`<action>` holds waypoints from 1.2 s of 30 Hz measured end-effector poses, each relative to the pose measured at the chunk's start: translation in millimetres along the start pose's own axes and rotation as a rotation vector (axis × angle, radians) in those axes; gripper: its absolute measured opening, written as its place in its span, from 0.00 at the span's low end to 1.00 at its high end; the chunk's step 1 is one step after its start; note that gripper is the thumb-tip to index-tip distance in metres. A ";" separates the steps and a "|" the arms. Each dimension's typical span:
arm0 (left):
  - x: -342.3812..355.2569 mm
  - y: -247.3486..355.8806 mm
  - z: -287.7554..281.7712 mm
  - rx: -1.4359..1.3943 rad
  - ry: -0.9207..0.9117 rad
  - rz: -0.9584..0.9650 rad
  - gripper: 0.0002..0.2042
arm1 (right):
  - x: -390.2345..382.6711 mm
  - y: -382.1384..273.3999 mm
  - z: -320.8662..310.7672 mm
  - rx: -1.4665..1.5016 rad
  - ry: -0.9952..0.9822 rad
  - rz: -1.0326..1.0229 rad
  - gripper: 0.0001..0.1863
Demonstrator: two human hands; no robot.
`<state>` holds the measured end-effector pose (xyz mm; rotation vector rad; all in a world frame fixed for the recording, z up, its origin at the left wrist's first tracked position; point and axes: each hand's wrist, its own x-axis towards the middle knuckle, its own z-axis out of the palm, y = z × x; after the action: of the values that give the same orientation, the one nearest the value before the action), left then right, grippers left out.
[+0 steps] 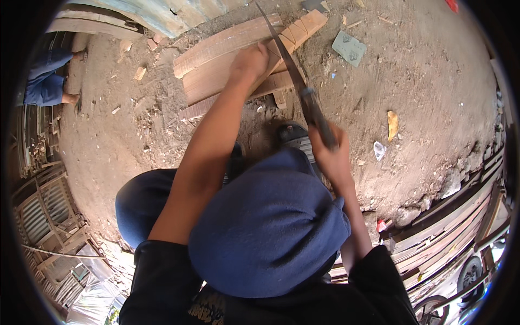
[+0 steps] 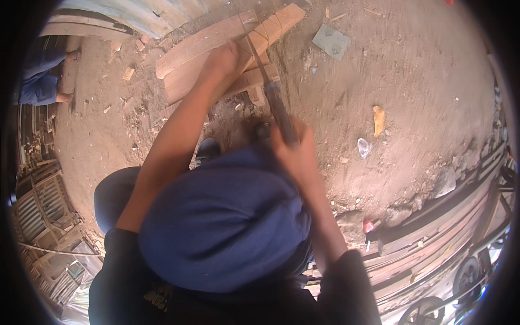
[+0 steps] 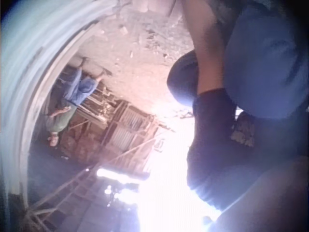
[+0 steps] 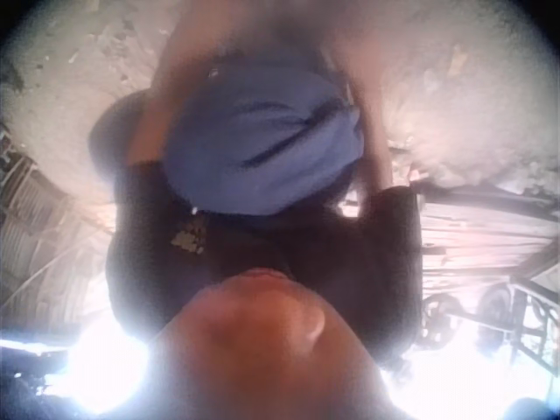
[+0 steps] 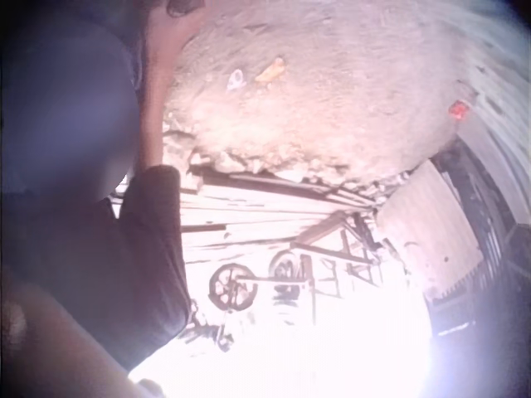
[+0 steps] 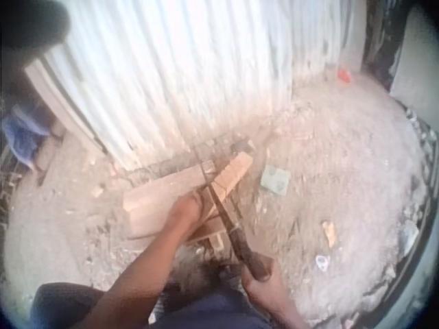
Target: The person uses a curved blade to cut a piece of wood placed on a small wooden stand. They hold the wood with one hand and repeatedly strike it with the blade to split it into smaller pieces.
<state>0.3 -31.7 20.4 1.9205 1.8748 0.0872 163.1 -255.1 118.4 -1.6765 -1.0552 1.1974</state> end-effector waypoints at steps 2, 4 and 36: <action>-6.1 1.0 2.4 -0.028 0.040 0.044 0.29 | -23.3 13.7 -3.7 -0.043 0.045 -0.098 0.10; -7.0 7.0 -3.8 0.004 -0.058 0.008 0.29 | -18.1 10.0 -5.5 -0.012 0.015 -0.045 0.10; -6.5 -3.0 6.7 0.020 0.023 0.058 0.29 | -11.7 17.5 3.8 -0.006 0.031 -0.074 0.11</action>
<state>-0.5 -39.8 15.0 1.9960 1.8410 0.1094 160.0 -271.3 104.7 -1.6412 -1.0931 1.1178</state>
